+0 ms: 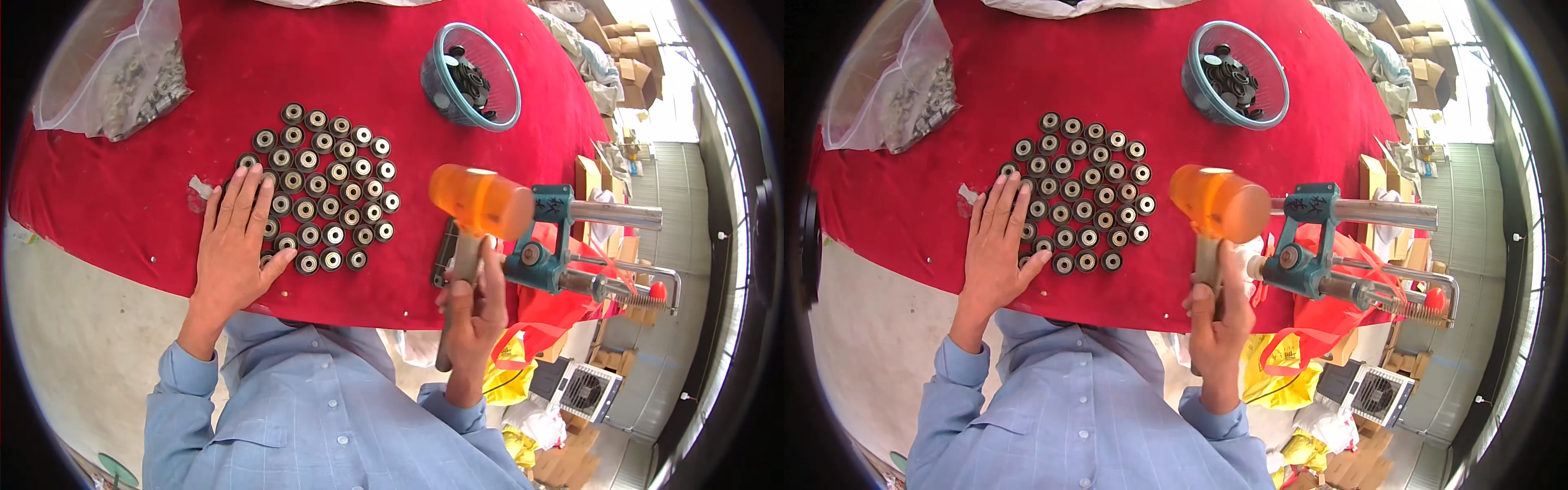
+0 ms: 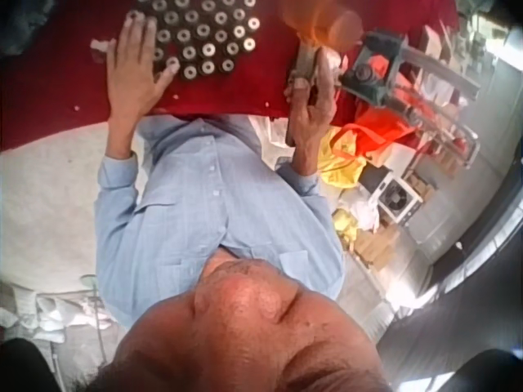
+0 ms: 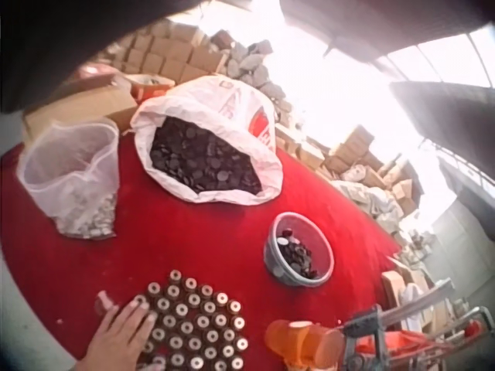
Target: The person places small metal inserts into a grid of dark circular discs on a red table. They then use a rubber mallet to tap the inserts into the discs. The person handles the parts one by one, arranging them in rows.
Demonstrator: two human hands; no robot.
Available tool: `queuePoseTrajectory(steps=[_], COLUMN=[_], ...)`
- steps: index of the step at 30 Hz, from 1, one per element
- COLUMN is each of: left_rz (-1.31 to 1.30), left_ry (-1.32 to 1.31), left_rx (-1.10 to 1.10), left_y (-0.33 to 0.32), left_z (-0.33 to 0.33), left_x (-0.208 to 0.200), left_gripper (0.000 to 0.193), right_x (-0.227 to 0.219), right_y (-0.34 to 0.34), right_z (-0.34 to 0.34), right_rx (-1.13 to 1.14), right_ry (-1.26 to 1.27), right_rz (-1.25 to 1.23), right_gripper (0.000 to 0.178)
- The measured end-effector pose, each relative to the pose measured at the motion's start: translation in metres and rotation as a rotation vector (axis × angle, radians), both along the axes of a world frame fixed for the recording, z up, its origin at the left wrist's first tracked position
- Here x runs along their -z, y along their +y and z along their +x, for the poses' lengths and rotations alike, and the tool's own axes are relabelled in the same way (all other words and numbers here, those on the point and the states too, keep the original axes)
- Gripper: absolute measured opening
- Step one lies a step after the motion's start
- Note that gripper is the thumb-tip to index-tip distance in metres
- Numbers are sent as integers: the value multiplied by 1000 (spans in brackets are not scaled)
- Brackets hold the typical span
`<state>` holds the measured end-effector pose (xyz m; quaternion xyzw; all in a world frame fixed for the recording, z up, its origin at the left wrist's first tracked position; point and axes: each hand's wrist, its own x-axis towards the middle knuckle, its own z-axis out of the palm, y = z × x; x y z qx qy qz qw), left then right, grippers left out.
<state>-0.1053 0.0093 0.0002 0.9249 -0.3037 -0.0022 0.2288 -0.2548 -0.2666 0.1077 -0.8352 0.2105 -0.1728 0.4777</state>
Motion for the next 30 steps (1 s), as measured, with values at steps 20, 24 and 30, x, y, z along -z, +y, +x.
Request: queuePoseTrajectory(steps=[20, 24, 30], left_rz=[-26, -26, -23], left_ry=[-5, 9, -3], left_rx=[9, -5, -4], left_y=[-1, 1, 0], left_z=[2, -1, 1], left_x=[0, 2, 3], left_gripper=[95, 95, 94], right_x=[50, 25, -2], right_y=[4, 6, 4], right_z=[28, 40, 43], right_rx=[-199, -131, -127], right_ry=[189, 315, 115], right_rz=[-121, 43, 128], right_gripper=[63, 62, 57])
